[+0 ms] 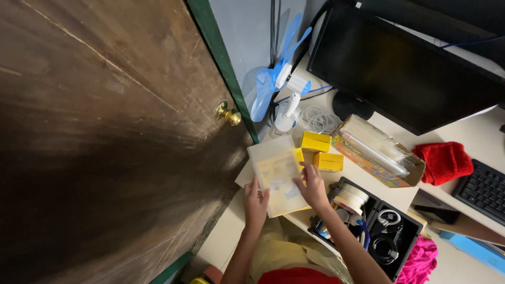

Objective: Organize and inspect laminating film sheets and their packaging at a workstation.

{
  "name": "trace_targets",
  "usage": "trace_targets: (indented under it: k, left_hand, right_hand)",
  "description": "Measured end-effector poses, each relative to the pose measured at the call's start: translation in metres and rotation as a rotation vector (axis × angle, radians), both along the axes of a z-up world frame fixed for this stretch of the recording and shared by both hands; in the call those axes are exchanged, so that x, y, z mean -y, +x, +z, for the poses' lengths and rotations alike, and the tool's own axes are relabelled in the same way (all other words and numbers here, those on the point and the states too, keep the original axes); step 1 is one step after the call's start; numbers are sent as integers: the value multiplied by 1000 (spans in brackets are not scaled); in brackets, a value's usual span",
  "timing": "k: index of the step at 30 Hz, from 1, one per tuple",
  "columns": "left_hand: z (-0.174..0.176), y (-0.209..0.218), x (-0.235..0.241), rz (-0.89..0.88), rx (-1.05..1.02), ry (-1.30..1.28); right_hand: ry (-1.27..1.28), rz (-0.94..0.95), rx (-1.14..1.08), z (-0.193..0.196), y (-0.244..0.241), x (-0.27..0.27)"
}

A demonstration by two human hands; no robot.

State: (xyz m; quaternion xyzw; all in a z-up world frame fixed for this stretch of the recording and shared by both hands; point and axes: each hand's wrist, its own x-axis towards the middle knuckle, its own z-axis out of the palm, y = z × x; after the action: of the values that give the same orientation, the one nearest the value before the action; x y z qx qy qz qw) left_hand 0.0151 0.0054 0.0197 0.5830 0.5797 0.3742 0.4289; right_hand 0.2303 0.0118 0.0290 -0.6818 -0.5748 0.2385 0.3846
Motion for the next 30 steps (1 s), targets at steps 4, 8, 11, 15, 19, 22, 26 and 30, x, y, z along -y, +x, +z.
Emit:
trace_targets:
  k: [4,8,11,15,19,22,26,30]
  left_hand:
    - [-8,-1,-3,-57,-103,-71]
    - [28,5,-1,-11,-41,24]
    - [31,6,0,37,46,105]
    - [43,7,-5,55,205,224]
    - [39,12,-10,22,244,330]
    - [24,14,-13,-14,169,176]
    - [3,20,-16,-68,78,207]
    - [10,33,-18,-107,157,171]
  right_hand:
    - [-26,-10,-19,4,0,-1]
    - [-81,-23,-77,18,1,0]
    - [-80,-21,-161,27,3,5]
    - [85,27,-243,59,1,12]
    - [205,32,-219,69,-3,17]
    - [170,0,-137,48,-3,26]
    - [-16,-72,-146,14,7,38]
    - [-269,-103,-302,51,16,44]
